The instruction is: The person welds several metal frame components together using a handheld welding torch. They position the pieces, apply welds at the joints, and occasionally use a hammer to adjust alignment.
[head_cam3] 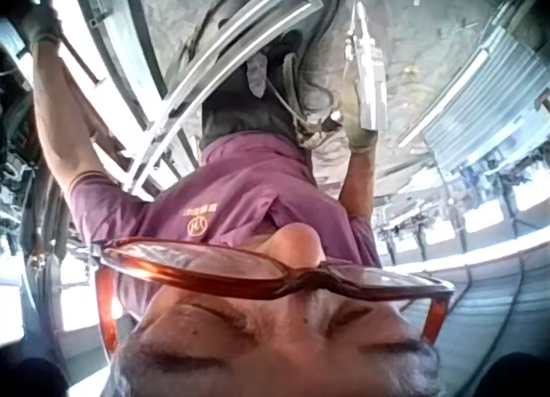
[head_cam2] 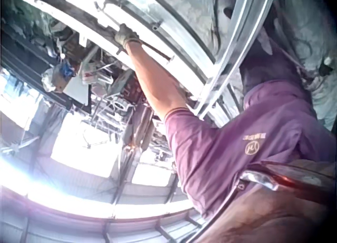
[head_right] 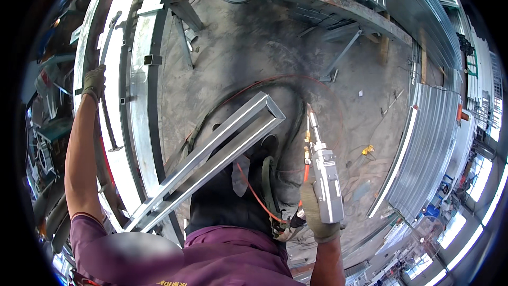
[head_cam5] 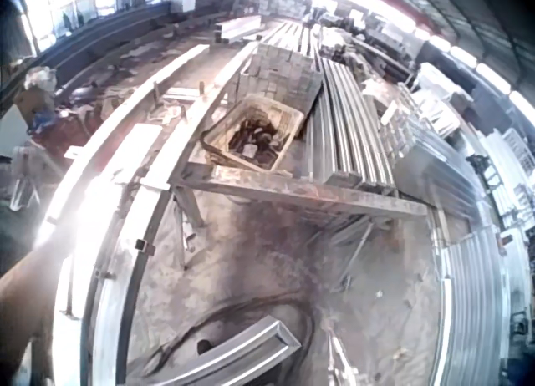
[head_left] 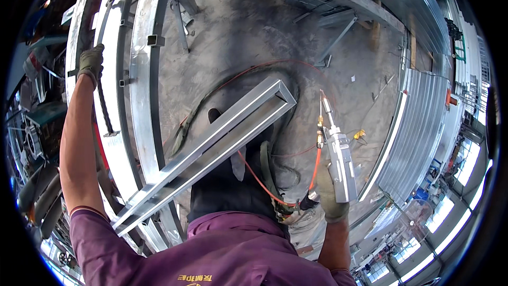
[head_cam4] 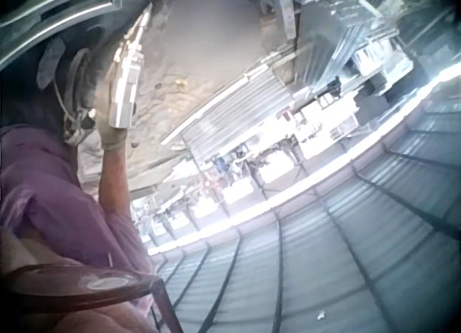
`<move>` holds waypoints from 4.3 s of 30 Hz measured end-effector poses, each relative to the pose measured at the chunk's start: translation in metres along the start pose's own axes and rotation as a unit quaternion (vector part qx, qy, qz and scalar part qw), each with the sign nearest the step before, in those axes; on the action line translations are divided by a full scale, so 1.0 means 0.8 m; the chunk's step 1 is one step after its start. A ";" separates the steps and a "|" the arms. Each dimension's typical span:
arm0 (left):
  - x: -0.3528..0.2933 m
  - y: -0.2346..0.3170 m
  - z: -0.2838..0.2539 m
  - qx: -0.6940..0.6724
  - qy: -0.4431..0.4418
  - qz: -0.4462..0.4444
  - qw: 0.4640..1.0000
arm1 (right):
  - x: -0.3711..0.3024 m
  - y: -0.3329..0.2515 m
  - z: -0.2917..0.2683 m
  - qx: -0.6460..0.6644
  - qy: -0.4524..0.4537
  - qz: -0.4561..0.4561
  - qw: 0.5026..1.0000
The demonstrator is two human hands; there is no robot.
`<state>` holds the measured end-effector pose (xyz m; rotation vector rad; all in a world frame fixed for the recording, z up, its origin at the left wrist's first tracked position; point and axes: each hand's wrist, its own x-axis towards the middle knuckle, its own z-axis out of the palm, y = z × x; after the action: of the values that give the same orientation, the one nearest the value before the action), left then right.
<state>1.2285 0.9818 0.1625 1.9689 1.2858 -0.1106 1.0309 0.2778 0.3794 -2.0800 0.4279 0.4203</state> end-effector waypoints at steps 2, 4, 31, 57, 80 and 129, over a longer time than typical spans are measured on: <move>-0.070 0.008 -0.020 0.010 -0.021 0.038 0.999 | 0.000 -0.007 -0.001 0.019 -0.018 0.013 1.000; -0.170 0.003 -0.005 -0.024 -0.007 0.054 0.998 | 0.000 0.004 0.000 -0.085 -0.040 -0.077 0.993; -0.611 -0.073 0.142 -0.146 -0.205 0.007 0.968 | 0.007 0.052 0.034 -0.190 -0.023 -0.319 0.928; -0.607 -0.078 0.142 -0.098 -0.227 0.027 0.969 | 0.000 0.035 0.041 -0.158 -0.040 -0.218 0.962; -0.613 -0.072 0.147 -0.145 -0.207 0.022 0.967 | 0.002 0.042 0.045 -0.174 -0.019 -0.273 0.946; -0.704 0.009 0.127 -0.044 -0.579 0.130 0.804 | 0.013 -0.022 0.021 0.215 -0.033 0.018 0.976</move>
<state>0.9924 0.4955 0.3512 1.4698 0.1928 -0.9337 1.0456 0.2997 0.3791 -1.6365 0.4714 0.3794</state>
